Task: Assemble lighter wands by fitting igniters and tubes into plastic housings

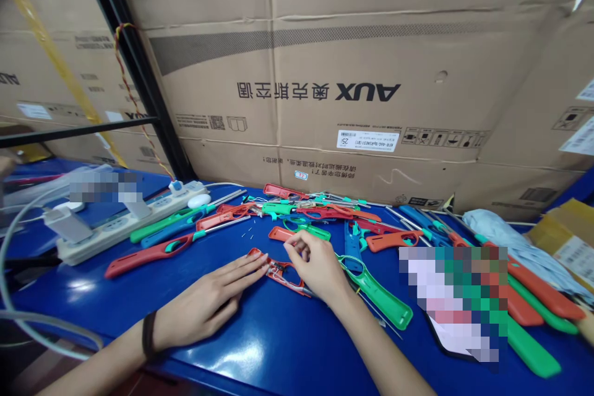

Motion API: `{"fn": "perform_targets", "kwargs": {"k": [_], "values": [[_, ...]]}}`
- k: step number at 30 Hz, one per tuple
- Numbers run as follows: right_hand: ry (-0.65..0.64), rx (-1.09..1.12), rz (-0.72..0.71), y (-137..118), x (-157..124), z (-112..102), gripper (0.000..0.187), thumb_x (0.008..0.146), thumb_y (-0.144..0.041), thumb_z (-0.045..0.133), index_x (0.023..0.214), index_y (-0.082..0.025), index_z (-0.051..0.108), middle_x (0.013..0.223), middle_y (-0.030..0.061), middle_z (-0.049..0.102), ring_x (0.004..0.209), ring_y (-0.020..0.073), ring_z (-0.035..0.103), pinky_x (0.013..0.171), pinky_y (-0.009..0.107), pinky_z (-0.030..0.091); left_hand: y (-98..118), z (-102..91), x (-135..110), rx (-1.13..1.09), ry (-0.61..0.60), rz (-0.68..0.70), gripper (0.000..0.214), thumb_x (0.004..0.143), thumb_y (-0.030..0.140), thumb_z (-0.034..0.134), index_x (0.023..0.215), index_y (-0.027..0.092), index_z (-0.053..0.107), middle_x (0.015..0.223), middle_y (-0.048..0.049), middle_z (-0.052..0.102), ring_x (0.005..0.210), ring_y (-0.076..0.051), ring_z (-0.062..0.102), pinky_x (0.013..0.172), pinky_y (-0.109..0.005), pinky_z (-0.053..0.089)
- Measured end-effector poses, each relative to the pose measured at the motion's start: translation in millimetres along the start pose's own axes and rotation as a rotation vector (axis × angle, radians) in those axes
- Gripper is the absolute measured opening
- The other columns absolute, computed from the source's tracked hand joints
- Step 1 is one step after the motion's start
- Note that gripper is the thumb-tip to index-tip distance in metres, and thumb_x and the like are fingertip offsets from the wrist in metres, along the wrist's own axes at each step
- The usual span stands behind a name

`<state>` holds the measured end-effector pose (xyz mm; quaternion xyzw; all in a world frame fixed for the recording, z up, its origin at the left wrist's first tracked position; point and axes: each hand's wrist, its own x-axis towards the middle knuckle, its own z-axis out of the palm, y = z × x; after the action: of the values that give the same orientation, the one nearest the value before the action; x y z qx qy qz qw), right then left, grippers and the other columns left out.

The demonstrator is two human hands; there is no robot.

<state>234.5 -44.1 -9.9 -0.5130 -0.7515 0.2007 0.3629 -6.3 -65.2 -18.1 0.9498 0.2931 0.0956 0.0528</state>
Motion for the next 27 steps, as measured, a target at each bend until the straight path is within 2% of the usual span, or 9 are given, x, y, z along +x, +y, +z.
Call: {"fn": "perform_targets", "kwargs": {"k": [4,6,9,13,17,21,24,27], "values": [[0.048,-0.122,-0.082,-4.6,-6.5,1.1,0.012,0.088,-0.027,0.052,0.084,-0.023,0.063,0.074,0.0011,0.067,0.070,0.0199,0.061,0.071,0.033,0.045,1.4,-3.0,-1.3,0.042,0.038,-0.054,0.069,0.089,0.009,0.036,0.149,0.025,0.006,0.154,-0.0014,0.015,0.141,-0.021,0.018,0.117,-0.050,0.010],[0.065,-0.151,-0.110,-6.9,-8.2,0.5,0.012,0.088,-0.026,0.051,0.087,-0.023,0.063,0.080,0.0019,0.069,0.075,0.0206,0.062,0.076,0.034,0.043,1.6,-4.5,-1.5,0.045,0.059,-0.106,0.064,0.095,0.015,0.033,0.149,0.025,0.002,0.155,-0.0030,0.013,0.142,-0.022,0.017,0.116,-0.052,0.008],[0.045,-0.171,-0.171,-9.5,-9.4,-1.1,0.012,0.089,-0.024,0.051,0.088,-0.024,0.063,0.089,0.0015,0.070,0.081,0.0193,0.064,0.079,0.033,0.043,0.7,-4.8,-0.7,0.017,0.021,-0.107,0.058,0.099,0.026,0.034,0.149,0.029,0.004,0.155,-0.0031,0.013,0.141,-0.024,0.016,0.114,-0.055,0.009],[0.010,-0.193,-0.260,-12.4,-10.5,-1.1,0.010,0.089,-0.022,0.053,0.086,-0.024,0.062,0.090,-0.0006,0.071,0.089,0.0177,0.064,0.083,0.032,0.042,-2.0,-3.4,0.9,-0.009,-0.026,-0.061,0.057,0.098,0.030,0.038,0.148,0.032,0.009,0.154,-0.0030,0.013,0.141,-0.026,0.016,0.114,-0.056,0.010],[0.015,-0.196,-0.252,-13.2,-11.2,-0.3,0.010,0.089,-0.023,0.052,0.086,-0.024,0.062,0.091,-0.0006,0.071,0.089,0.0186,0.065,0.084,0.034,0.043,-2.5,-2.3,0.8,-0.024,-0.044,-0.060,0.057,0.098,0.029,0.038,0.148,0.031,0.009,0.155,-0.0029,0.011,0.142,-0.026,0.012,0.115,-0.054,0.011],[0.061,-0.215,-0.217,-9.5,-10.3,-1.0,0.011,0.089,-0.022,0.052,0.087,-0.024,0.063,0.088,0.0008,0.071,0.083,0.0201,0.065,0.077,0.034,0.045,-2.4,-3.8,-0.5,-0.045,-0.086,-0.093,0.055,0.100,0.033,0.033,0.148,0.032,0.006,0.155,-0.0019,0.008,0.142,-0.026,0.010,0.114,-0.055,0.009],[0.096,-0.228,-0.206,-7.0,-9.4,-2.6,0.012,0.090,-0.022,0.051,0.088,-0.023,0.063,0.089,0.0022,0.071,0.083,0.0205,0.064,0.078,0.035,0.045,-12.4,-10.8,-1.6,-0.029,-0.020,-0.178,0.053,0.100,0.037,0.030,0.148,0.033,0.008,0.155,-0.0013,0.010,0.142,-0.026,0.009,0.113,-0.058,0.006],[0.037,-0.214,-0.220,-7.9,-10.7,-4.4,0.010,0.090,-0.026,0.053,0.090,-0.024,0.062,0.091,0.0018,0.069,0.087,0.0202,0.063,0.080,0.035,0.045,-36.9,-25.7,-2.9,0.032,0.160,-0.331,0.048,0.100,0.037,0.028,0.147,0.030,0.018,0.154,-0.0028,0.020,0.142,-0.025,0.013,0.112,-0.059,0.003]]}}
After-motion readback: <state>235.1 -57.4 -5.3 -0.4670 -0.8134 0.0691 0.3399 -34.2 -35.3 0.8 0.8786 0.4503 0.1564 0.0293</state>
